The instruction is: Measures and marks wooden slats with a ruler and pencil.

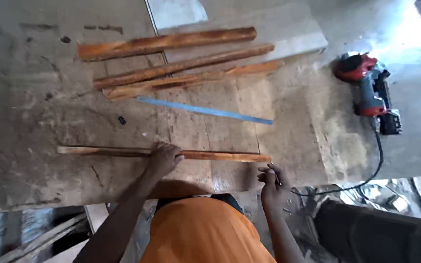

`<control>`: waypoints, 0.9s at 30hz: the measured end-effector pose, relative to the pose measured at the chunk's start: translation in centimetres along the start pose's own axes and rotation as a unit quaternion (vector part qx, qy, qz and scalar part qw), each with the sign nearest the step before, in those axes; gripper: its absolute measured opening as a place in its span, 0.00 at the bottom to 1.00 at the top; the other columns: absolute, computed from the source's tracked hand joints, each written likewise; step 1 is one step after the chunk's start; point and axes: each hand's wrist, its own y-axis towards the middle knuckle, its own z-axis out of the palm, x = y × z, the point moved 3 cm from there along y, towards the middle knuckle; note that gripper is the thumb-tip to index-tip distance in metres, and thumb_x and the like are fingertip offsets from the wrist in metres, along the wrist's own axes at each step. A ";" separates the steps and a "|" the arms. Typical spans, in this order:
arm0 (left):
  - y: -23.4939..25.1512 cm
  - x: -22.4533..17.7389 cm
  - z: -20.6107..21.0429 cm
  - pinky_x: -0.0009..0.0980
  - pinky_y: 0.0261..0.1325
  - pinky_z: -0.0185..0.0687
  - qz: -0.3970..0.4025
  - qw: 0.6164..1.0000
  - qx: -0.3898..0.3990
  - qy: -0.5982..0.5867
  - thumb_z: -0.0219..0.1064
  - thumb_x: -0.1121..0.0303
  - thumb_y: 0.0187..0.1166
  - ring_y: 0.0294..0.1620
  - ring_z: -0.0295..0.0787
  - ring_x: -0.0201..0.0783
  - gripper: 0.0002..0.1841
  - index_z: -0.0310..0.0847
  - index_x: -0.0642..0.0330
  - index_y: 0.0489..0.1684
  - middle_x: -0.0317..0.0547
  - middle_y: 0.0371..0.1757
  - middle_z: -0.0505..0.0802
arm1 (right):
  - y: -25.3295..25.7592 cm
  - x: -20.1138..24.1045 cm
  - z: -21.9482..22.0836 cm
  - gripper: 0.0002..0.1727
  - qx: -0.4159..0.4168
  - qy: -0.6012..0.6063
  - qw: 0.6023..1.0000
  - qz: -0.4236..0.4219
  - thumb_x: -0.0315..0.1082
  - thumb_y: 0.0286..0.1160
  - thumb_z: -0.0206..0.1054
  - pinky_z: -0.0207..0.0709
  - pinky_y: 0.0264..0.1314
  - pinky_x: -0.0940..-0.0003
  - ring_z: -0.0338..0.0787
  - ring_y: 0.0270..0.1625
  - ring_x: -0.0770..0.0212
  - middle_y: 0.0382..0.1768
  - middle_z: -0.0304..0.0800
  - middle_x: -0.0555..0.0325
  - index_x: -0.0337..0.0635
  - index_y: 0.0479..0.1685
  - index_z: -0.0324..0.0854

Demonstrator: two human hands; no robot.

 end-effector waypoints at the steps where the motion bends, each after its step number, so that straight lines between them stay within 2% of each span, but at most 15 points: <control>1: 0.0 -0.1 -0.1 0.50 0.84 0.70 0.005 1.000 -0.007 -0.002 0.61 0.47 0.86 0.71 0.86 0.44 0.21 0.88 0.48 0.64 0.41 0.63 0.94 | 0.2 -0.1 0.2 0.19 0.005 -0.007 1.000 -0.001 0.35 0.91 0.51 0.89 0.41 0.64 0.91 0.37 0.63 0.47 0.92 0.51 0.33 0.69 0.76; 2: -0.2 -0.3 -0.4 0.51 0.83 0.70 0.012 1.000 -0.013 -0.007 0.65 0.46 0.84 0.70 0.86 0.45 0.21 0.88 0.48 0.64 0.42 0.62 0.94 | 0.4 -0.3 0.4 0.19 0.005 -0.022 1.000 -0.008 0.36 0.91 0.51 0.89 0.42 0.65 0.92 0.39 0.63 0.47 0.92 0.51 0.33 0.70 0.76; 5: -0.2 0.9 0.6 0.47 0.86 0.68 0.022 0.999 -0.018 0.018 0.72 0.42 0.75 0.73 0.84 0.39 0.27 0.85 0.43 0.70 0.35 0.67 0.91 | 1.4 -0.6 1.4 0.19 0.008 -0.066 0.996 -0.052 0.35 0.91 0.51 0.90 0.45 0.62 0.93 0.42 0.62 0.47 0.92 0.50 0.33 0.69 0.78; 7: -0.5 2.3 1.3 0.46 0.87 0.66 0.008 0.998 -0.034 0.042 0.75 0.42 0.72 0.75 0.81 0.36 0.29 0.83 0.41 0.72 0.31 0.70 0.89 | 2.1 -0.5 2.2 0.18 0.010 -0.112 0.990 -0.087 0.34 0.88 0.55 0.89 0.51 0.58 0.93 0.48 0.60 0.50 0.92 0.49 0.35 0.68 0.80; 10: -0.7 5.4 1.9 0.47 0.87 0.65 -0.044 0.996 -0.022 0.068 0.71 0.37 0.71 0.80 0.76 0.35 0.33 0.79 0.35 0.76 0.27 0.75 0.86 | 3.1 -0.6 3.7 0.18 -0.007 -0.159 0.980 -0.121 0.35 0.83 0.60 0.88 0.61 0.54 0.93 0.55 0.58 0.55 0.92 0.49 0.37 0.65 0.84; 12: -1.1 7.0 1.9 0.48 0.86 0.66 -0.060 0.996 -0.002 0.068 0.67 0.31 0.70 0.81 0.76 0.37 0.36 0.79 0.36 0.77 0.29 0.76 0.85 | 3.3 -0.6 4.9 0.18 -0.008 -0.161 0.978 -0.130 0.35 0.83 0.60 0.88 0.62 0.56 0.93 0.55 0.59 0.55 0.93 0.50 0.38 0.64 0.85; 13: -1.2 7.7 1.9 0.47 0.85 0.68 -0.056 0.996 -0.002 0.065 0.65 0.29 0.71 0.79 0.78 0.37 0.36 0.81 0.37 0.75 0.31 0.74 0.87 | 3.3 -0.6 5.8 0.17 -0.002 -0.153 0.978 -0.142 0.36 0.83 0.60 0.89 0.60 0.58 0.93 0.54 0.61 0.53 0.93 0.52 0.38 0.62 0.86; 15: -1.4 8.6 2.4 0.43 0.78 0.78 -0.023 0.998 -0.035 0.048 0.66 0.30 0.72 0.72 0.84 0.36 0.31 0.87 0.38 0.65 0.31 0.65 0.92 | 2.6 0.0 7.8 0.16 0.032 -0.116 0.977 -0.178 0.35 0.82 0.59 0.91 0.54 0.63 0.94 0.49 0.65 0.48 0.95 0.57 0.40 0.57 0.89; 18: -1.0 8.9 2.2 0.39 0.69 0.85 0.000 0.998 -0.065 0.024 0.66 0.31 0.73 0.63 0.89 0.33 0.28 0.91 0.38 0.60 0.31 0.56 0.95 | 0.3 1.8 10.2 0.15 0.140 -0.055 0.962 -0.228 0.36 0.83 0.58 0.92 0.54 0.61 0.95 0.48 0.66 0.46 0.96 0.60 0.46 0.51 0.91; 21: 1.9 8.8 -0.6 0.41 0.69 0.84 -0.024 0.996 -0.074 0.039 0.65 0.30 0.73 0.61 0.89 0.33 0.28 0.91 0.36 0.60 0.29 0.55 0.94 | -0.8 3.4 11.2 0.12 0.210 -0.045 0.949 -0.232 0.38 0.82 0.61 0.91 0.50 0.61 0.94 0.45 0.66 0.41 0.96 0.61 0.50 0.48 0.93; 24: 6.5 8.4 -6.2 0.45 0.68 0.84 -0.050 0.991 -0.105 0.074 0.71 0.39 0.73 0.63 0.88 0.37 0.23 0.91 0.37 0.61 0.32 0.57 0.94 | 0.0 3.8 11.4 0.13 0.248 -0.050 0.946 -0.203 0.36 0.82 0.61 0.91 0.50 0.63 0.94 0.45 0.67 0.42 0.96 0.61 0.52 0.50 0.93; 26: 10.4 8.0 -10.8 0.50 0.65 0.85 -0.050 0.985 -0.138 0.092 0.77 0.46 0.71 0.61 0.90 0.43 0.21 0.92 0.40 0.59 0.37 0.57 0.94 | 1.3 3.3 11.5 0.13 0.247 -0.049 0.949 -0.190 0.35 0.82 0.60 0.90 0.52 0.63 0.94 0.45 0.67 0.42 0.96 0.61 0.50 0.52 0.92; 27: 12.5 7.7 -13.2 0.53 0.67 0.83 -0.061 0.986 -0.129 0.089 0.77 0.47 0.72 0.63 0.89 0.46 0.21 0.91 0.42 0.61 0.40 0.60 0.94 | 2.1 2.9 11.4 0.13 0.238 -0.044 0.953 -0.184 0.35 0.82 0.60 0.91 0.52 0.63 0.94 0.45 0.67 0.43 0.96 0.60 0.49 0.52 0.92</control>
